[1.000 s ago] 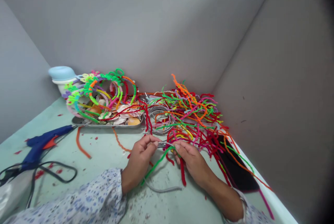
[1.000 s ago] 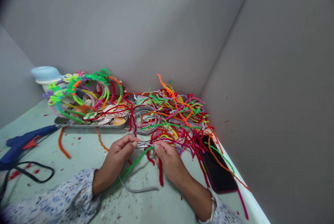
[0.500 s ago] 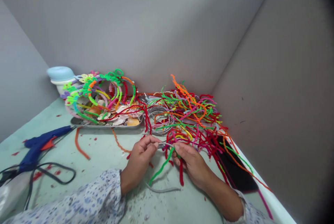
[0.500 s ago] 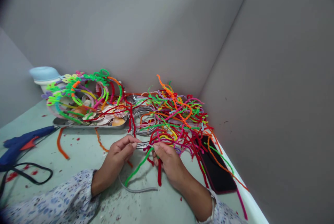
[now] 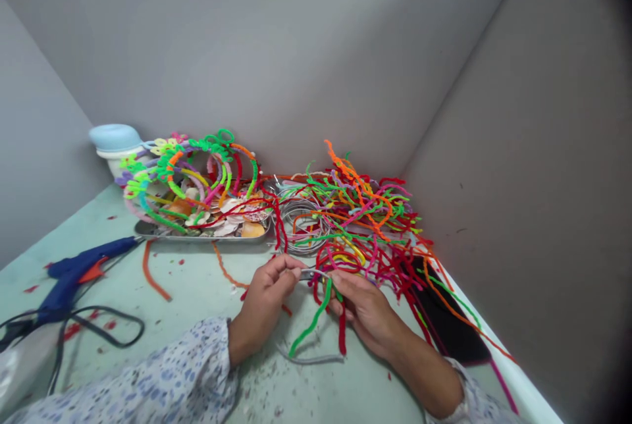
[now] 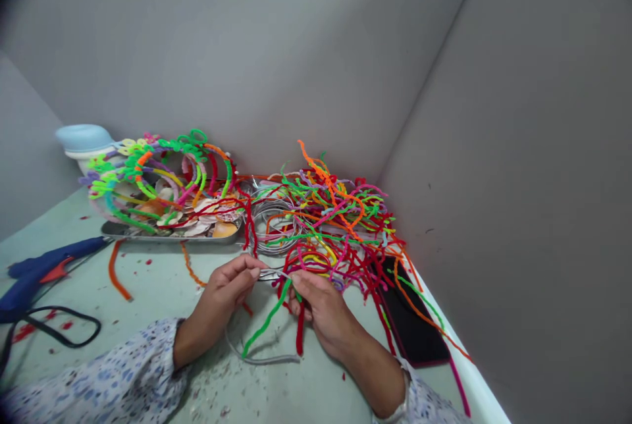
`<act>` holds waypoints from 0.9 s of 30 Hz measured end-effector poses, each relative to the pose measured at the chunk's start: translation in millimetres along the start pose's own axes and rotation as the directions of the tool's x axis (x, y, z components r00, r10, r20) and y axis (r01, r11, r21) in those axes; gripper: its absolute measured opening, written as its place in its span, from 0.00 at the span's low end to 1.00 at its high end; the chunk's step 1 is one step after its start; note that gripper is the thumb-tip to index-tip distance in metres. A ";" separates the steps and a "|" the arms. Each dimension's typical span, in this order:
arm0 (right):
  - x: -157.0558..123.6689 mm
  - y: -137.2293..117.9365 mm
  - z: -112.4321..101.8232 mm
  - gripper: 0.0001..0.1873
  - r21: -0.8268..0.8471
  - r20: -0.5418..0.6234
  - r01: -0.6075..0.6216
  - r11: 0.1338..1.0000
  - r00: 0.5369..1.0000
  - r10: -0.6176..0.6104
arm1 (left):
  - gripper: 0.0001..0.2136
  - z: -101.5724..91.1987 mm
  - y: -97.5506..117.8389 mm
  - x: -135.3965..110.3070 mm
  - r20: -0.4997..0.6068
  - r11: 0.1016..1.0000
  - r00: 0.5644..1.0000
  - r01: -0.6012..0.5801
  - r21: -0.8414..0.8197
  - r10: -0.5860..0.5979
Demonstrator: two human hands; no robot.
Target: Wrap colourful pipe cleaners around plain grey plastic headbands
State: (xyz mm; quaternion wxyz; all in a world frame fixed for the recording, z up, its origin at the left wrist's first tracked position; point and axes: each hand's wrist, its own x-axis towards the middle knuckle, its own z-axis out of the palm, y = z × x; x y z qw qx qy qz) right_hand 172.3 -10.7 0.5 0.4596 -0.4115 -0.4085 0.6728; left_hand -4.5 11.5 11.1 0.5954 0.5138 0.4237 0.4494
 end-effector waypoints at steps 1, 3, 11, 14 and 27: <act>0.4 0.1 -0.5 0.17 -0.015 -0.011 0.009 1.000 1.000 -0.009 | 0.08 0.2 -0.1 0.6 -0.005 1.000 1.000 0.006 -0.007 -0.006; 0.6 -0.6 -1.3 0.17 -0.071 -0.036 0.033 0.997 0.999 -0.036 | 0.08 0.7 -0.4 2.1 -0.023 0.999 0.999 0.026 -0.029 -0.027; -6.3 -2.0 4.3 0.08 -0.516 -0.092 0.215 0.829 0.949 -0.303 | 0.08 2.2 -3.9 4.6 -0.062 0.997 0.996 0.064 -0.046 -0.067; -5.2 1.9 5.0 0.06 -0.737 -0.087 0.234 0.634 0.897 -0.433 | 0.08 2.6 -4.1 3.5 -0.058 0.999 0.997 0.050 -0.010 -0.050; -2.6 11.0 -1.9 0.05 -0.950 0.031 0.225 0.216 0.755 -0.655 | 0.09 5.1 -4.9 1.0 -0.038 0.997 0.996 0.080 0.017 -0.079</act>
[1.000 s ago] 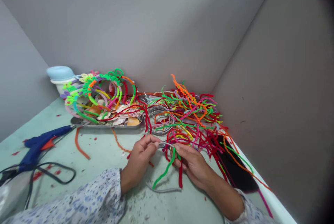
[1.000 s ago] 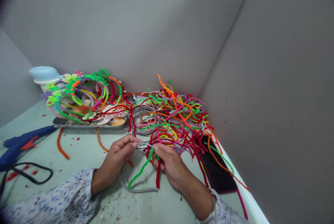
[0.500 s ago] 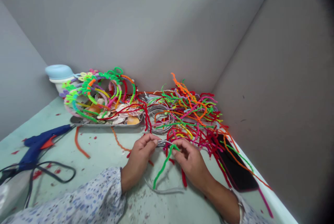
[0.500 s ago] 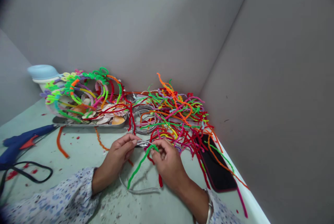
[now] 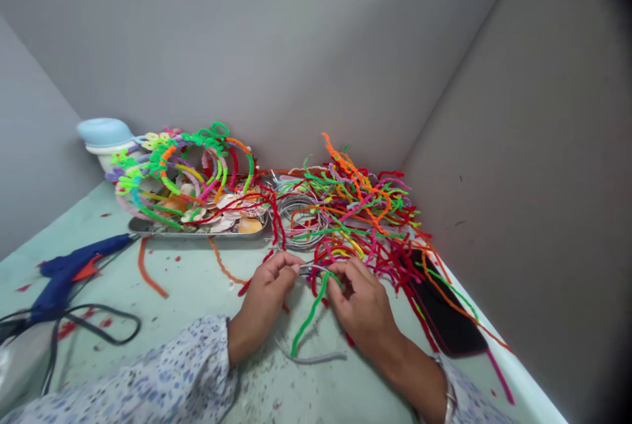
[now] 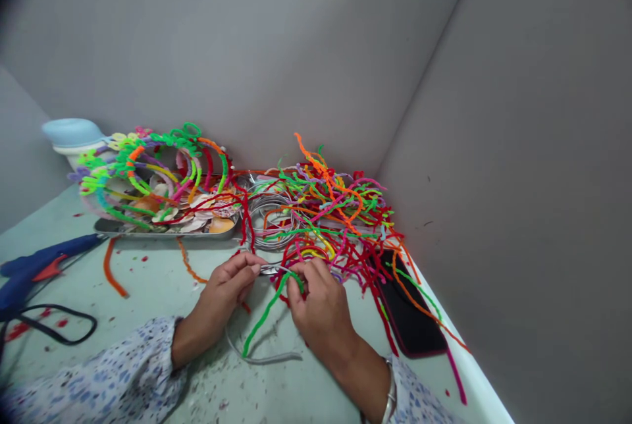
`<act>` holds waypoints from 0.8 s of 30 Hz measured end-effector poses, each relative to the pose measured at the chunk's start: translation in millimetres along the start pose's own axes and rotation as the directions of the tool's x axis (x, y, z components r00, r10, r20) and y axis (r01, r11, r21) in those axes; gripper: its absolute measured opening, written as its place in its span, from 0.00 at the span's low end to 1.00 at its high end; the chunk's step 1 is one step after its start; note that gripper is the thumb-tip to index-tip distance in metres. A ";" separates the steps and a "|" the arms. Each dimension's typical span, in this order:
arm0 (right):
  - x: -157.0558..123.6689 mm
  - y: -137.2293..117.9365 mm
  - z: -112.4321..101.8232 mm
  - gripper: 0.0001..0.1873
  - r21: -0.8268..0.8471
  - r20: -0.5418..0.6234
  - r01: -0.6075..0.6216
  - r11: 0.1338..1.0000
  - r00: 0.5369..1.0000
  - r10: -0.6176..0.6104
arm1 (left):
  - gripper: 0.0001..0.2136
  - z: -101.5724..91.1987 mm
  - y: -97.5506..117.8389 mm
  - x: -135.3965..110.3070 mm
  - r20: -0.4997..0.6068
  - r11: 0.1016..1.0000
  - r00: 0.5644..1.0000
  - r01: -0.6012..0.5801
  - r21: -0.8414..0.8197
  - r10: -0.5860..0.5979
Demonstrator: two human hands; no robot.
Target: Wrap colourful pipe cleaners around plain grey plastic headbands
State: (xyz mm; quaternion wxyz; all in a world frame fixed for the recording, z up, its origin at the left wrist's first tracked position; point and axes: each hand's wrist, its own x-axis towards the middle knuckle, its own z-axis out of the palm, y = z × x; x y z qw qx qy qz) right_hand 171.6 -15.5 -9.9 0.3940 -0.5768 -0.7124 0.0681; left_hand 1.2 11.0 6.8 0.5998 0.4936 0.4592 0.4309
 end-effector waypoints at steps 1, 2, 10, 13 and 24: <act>0.1 0.3 0.0 0.05 -0.012 -0.001 -0.004 1.000 1.000 0.004 | 0.09 0.2 -0.2 0.1 0.001 1.000 1.000 0.008 -0.001 -0.008; 0.3 0.6 0.0 0.05 -0.021 0.001 -0.009 1.000 1.000 0.009 | 0.09 0.3 -0.5 0.2 0.003 1.000 1.000 0.011 -0.003 -0.011; 2.4 2.4 -1.6 0.04 -0.010 0.007 -0.025 1.000 1.000 0.025 | 0.10 1.8 -1.5 -0.9 0.038 0.999 0.998 0.043 0.032 -0.044; 1.9 2.7 -2.2 0.04 -0.013 0.016 -0.029 0.999 0.999 0.030 | 0.09 2.7 0.3 -2.0 0.042 0.998 0.998 0.049 0.046 -0.051; -0.1 -0.5 -5.5 0.05 -0.002 0.013 -0.001 1.000 1.000 0.002 | 0.09 1.9 -5.1 -3.1 0.045 0.995 0.999 -0.016 0.099 0.011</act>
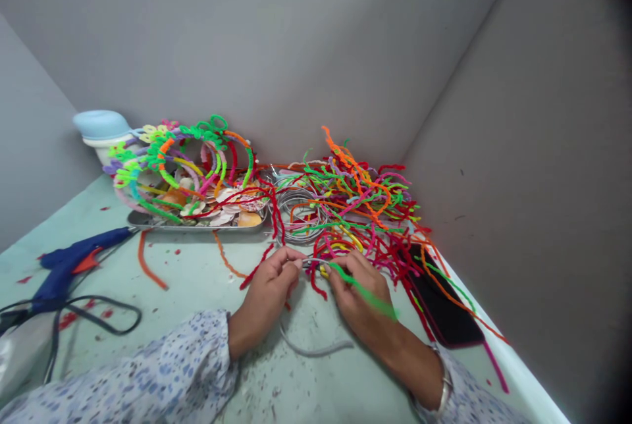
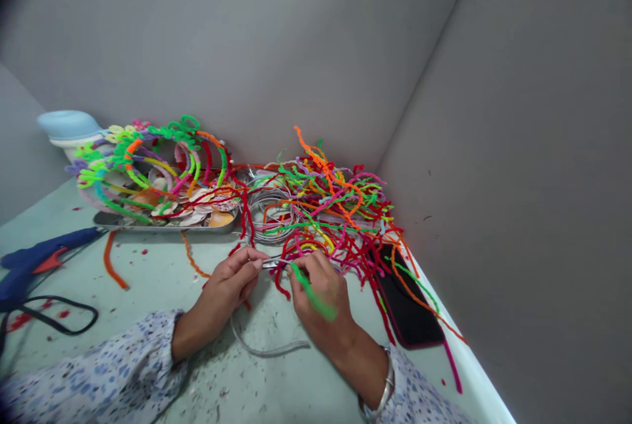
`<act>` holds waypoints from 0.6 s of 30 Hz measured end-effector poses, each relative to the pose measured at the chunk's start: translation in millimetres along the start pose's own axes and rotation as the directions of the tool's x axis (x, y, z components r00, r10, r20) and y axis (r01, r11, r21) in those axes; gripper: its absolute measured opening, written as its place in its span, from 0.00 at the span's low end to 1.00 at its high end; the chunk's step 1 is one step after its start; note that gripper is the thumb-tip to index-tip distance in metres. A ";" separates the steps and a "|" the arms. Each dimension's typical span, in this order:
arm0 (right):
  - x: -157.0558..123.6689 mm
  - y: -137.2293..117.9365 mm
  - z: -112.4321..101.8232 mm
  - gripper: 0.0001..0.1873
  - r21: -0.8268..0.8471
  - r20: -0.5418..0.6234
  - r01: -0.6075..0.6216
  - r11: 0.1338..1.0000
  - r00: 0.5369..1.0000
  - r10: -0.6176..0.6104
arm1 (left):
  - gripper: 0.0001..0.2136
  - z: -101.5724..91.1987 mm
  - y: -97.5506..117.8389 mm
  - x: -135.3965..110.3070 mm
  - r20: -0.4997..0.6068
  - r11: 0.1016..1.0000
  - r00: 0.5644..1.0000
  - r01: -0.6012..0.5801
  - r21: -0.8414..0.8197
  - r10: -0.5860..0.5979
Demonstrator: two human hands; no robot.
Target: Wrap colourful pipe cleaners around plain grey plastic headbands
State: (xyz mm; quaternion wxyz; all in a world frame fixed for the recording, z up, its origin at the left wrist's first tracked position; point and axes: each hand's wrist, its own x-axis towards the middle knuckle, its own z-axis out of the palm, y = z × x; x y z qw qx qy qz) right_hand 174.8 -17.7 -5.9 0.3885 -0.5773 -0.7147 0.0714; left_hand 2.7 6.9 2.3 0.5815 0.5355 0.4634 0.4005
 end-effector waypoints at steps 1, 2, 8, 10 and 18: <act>-0.3 -0.6 -0.4 0.06 0.000 -0.002 0.006 1.000 1.000 -0.006 | 0.08 0.0 -0.2 0.1 -0.001 1.000 1.000 -0.006 0.005 0.006; -0.5 -1.3 -0.9 0.06 -0.002 -0.002 0.010 1.000 1.000 -0.010 | 0.08 0.0 -0.1 0.1 -0.002 1.000 1.000 -0.011 0.010 0.011; 0.9 -5.9 -3.8 0.11 0.010 0.031 -0.021 1.000 0.999 0.021 | 0.08 0.7 3.7 -2.0 -0.014 0.997 0.999 -0.037 0.062 0.038; 1.8 -7.1 -4.9 0.12 0.031 0.044 -0.036 0.999 0.998 0.034 | 0.08 0.8 4.6 -3.0 -0.010 0.998 0.999 -0.041 0.057 0.041; 3.2 -4.4 -2.4 0.10 0.117 0.065 -0.073 0.990 0.996 0.066 | 0.09 -1.2 1.3 -1.7 -0.028 0.999 0.999 -0.043 0.026 0.044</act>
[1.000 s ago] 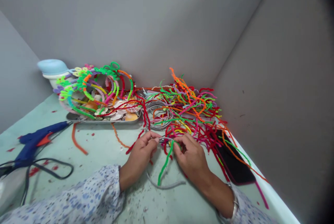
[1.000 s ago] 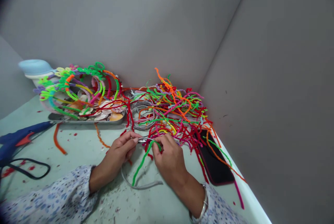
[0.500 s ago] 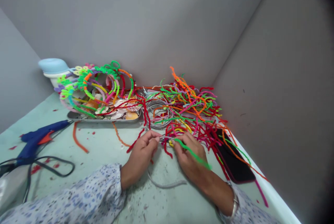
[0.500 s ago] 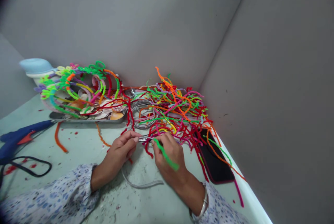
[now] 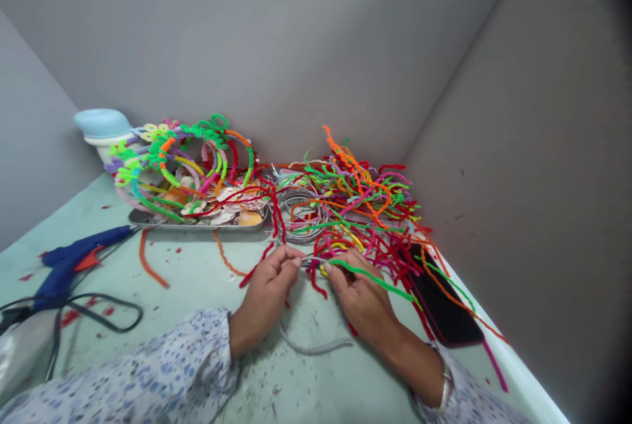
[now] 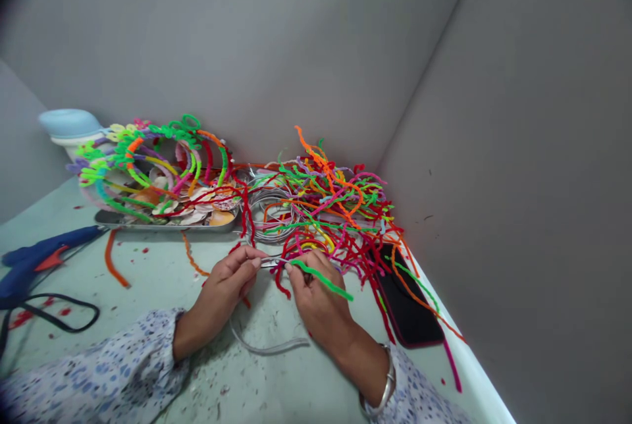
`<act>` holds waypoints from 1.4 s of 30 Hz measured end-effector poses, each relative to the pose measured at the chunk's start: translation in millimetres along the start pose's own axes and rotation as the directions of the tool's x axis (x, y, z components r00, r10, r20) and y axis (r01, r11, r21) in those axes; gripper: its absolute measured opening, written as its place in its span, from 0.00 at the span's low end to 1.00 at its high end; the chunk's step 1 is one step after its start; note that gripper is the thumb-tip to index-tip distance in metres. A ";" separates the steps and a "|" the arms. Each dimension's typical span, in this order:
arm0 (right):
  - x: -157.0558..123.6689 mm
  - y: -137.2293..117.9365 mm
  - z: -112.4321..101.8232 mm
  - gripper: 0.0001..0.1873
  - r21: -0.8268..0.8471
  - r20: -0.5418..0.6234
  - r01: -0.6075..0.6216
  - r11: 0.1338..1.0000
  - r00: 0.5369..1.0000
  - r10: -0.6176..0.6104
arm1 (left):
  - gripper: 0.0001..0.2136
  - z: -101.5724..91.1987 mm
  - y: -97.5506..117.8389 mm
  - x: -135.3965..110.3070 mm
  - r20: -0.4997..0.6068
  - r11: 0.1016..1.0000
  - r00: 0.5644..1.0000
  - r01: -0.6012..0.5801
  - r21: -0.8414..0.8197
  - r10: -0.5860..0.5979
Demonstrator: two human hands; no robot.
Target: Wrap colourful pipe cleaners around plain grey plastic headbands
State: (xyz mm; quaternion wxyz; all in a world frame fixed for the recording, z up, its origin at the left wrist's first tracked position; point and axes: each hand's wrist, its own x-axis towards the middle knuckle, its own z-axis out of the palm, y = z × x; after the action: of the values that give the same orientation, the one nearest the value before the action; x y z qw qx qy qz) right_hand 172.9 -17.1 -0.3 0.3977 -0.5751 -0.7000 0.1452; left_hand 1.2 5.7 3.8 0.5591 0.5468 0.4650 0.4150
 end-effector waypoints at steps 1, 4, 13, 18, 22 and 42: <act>-0.2 0.7 0.8 0.09 0.012 -0.007 0.000 1.000 1.000 0.000 | 0.09 -0.1 -0.4 0.4 -0.001 1.000 1.000 -0.003 -0.007 0.003; -0.5 1.3 2.1 0.08 0.034 -0.017 -0.001 0.999 1.000 0.001 | 0.09 0.0 -0.9 0.8 -0.006 1.000 1.000 -0.009 -0.019 0.009; 0.5 1.2 1.1 0.12 0.186 0.045 -0.114 0.976 0.993 0.108 | 0.08 0.7 0.8 -1.5 -0.014 1.000 1.000 -0.005 0.017 0.005; 0.6 3.4 2.4 0.15 0.377 0.107 -0.285 0.881 0.958 0.265 | 0.08 1.1 2.0 -2.7 -0.021 0.999 0.999 -0.031 0.018 0.032; 2.8 -0.1 0.9 0.14 0.475 0.155 -0.374 0.797 0.927 0.342 | 0.07 1.6 2.7 -3.8 -0.016 0.999 0.999 -0.048 0.006 0.049; 4.5 0.1 0.7 0.11 0.528 0.197 -0.400 0.749 0.916 0.350 | 0.08 -3.3 5.0 4.7 -0.039 1.000 0.999 -0.027 0.005 0.027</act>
State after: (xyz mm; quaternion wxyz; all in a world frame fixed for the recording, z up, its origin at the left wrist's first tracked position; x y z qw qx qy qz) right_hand 172.4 -12.8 1.0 0.4803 -0.5553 -0.5132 0.4445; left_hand -0.8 11.3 8.6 0.5429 0.5461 0.4693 0.4321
